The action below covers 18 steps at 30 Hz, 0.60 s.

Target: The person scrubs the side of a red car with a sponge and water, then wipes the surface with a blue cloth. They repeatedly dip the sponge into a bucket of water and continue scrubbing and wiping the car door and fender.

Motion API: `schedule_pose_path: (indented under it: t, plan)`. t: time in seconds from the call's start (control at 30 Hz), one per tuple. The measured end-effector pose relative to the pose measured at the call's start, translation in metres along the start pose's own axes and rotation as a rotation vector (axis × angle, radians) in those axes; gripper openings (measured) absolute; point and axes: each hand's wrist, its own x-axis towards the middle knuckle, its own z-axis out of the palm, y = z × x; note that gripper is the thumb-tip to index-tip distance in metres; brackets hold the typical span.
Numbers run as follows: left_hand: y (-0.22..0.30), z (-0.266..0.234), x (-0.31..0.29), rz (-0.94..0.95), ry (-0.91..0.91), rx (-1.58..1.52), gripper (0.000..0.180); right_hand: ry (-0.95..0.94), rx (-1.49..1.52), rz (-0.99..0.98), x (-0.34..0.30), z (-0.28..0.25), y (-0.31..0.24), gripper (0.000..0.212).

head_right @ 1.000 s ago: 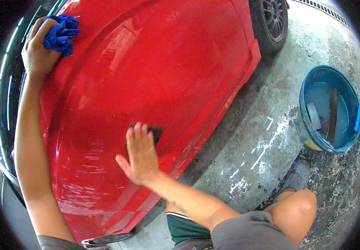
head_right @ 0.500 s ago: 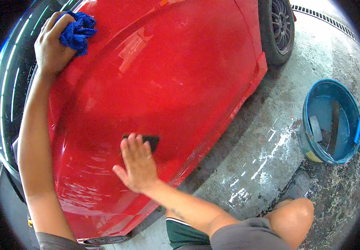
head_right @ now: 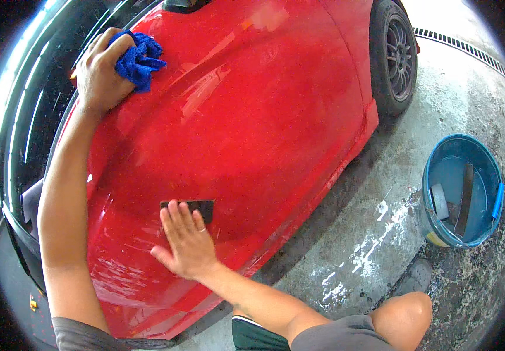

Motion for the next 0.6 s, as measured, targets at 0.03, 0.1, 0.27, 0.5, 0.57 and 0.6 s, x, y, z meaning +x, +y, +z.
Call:
schedule_pose_path:
  t: [0.03,0.1,0.27,0.5,0.57,0.6]
  plan:
    - [-0.006,-0.003,-0.005,0.013,0.003,0.013,0.043,0.008,-0.103,0.068,0.026,-0.021,0.009,0.102]
    - [-0.017,-0.010,-0.015,0.032,0.018,0.043,0.043,0.187,-0.160,0.192,0.104,-0.072,0.091,0.096]
    - [-0.005,0.000,-0.003,0.031,0.028,-0.013,0.044,0.585,-0.043,0.424,0.203,-0.158,0.255,0.089]
    - [0.000,-0.008,-0.001,0.074,-0.029,-0.056,0.056,0.097,0.011,-0.024,0.048,-0.021,0.016,0.103]
    - [-0.002,-0.011,-0.006,0.074,-0.026,-0.037,0.052,0.135,-0.093,-0.043,0.066,-0.041,0.042,0.099]
    - [-0.006,-0.012,-0.011,0.075,-0.035,-0.018,0.051,0.218,-0.120,-0.008,0.099,-0.059,0.078,0.095]
